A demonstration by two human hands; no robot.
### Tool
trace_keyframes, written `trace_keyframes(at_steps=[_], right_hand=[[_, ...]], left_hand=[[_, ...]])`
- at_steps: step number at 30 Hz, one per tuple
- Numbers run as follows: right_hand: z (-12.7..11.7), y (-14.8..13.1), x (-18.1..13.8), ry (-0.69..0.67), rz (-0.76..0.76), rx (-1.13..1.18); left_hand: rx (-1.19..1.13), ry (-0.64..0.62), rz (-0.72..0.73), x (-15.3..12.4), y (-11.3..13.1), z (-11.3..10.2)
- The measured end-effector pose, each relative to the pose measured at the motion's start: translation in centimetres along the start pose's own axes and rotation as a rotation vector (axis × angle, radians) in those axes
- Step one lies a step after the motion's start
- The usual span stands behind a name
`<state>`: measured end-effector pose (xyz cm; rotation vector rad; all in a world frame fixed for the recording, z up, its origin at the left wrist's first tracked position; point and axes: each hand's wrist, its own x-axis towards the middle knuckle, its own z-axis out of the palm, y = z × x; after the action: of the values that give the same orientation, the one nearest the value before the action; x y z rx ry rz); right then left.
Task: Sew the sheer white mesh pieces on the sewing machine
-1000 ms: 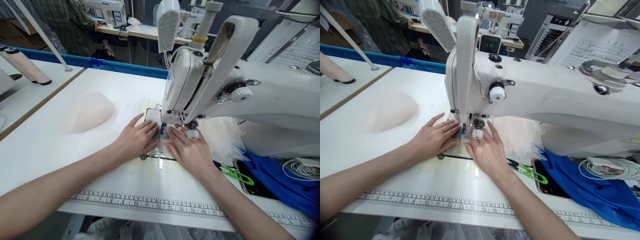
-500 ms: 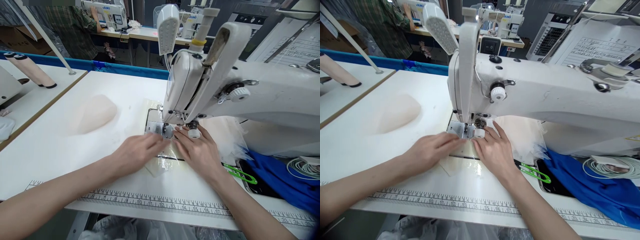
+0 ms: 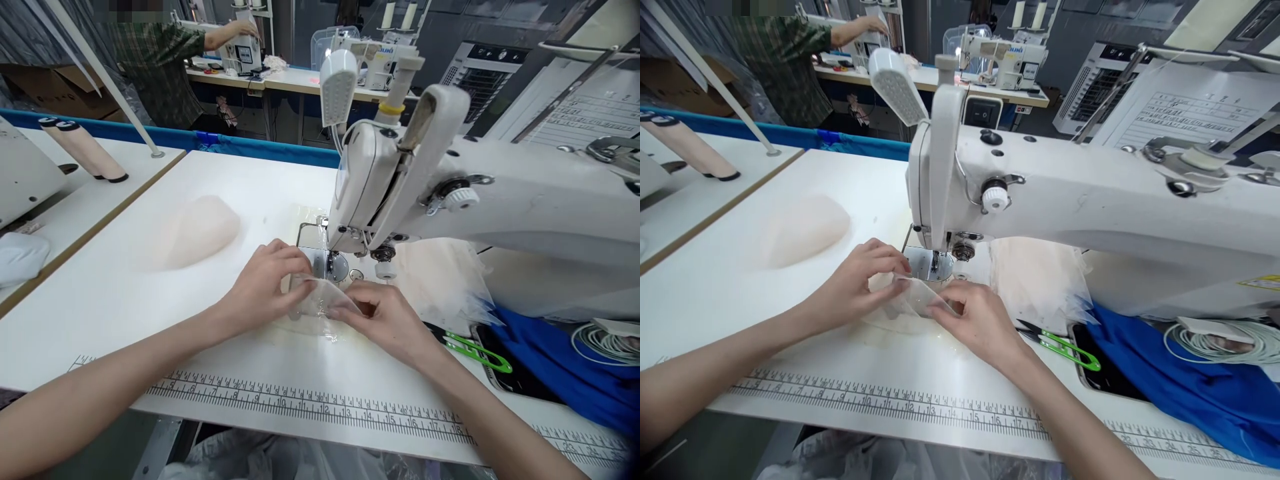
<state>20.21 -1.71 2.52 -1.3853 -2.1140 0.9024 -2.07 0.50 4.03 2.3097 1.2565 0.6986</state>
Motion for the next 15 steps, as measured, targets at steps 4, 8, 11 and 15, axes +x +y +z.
trace_keyframes(at_steps=[4, 8, 11, 15], right_hand=[[-0.5, 0.2, -0.1, -0.085, 0.152, 0.227], [-0.1, -0.4, 0.0, -0.104, 0.174, 0.466], [0.3, -0.8, 0.2, -0.118, 0.153, 0.606], [0.2, -0.9, 0.3, -0.122, 0.162, 0.75]], left_hand=[[-0.414, -0.098, -0.212, 0.3, 0.0, -0.6], [-0.615, -0.257, -0.252, 0.1, 0.2, 0.3], [-0.65, -0.289, -0.291, 0.1, 0.3, 1.0], [-0.716, -0.252, -0.365, 0.3, 0.1, 1.0]])
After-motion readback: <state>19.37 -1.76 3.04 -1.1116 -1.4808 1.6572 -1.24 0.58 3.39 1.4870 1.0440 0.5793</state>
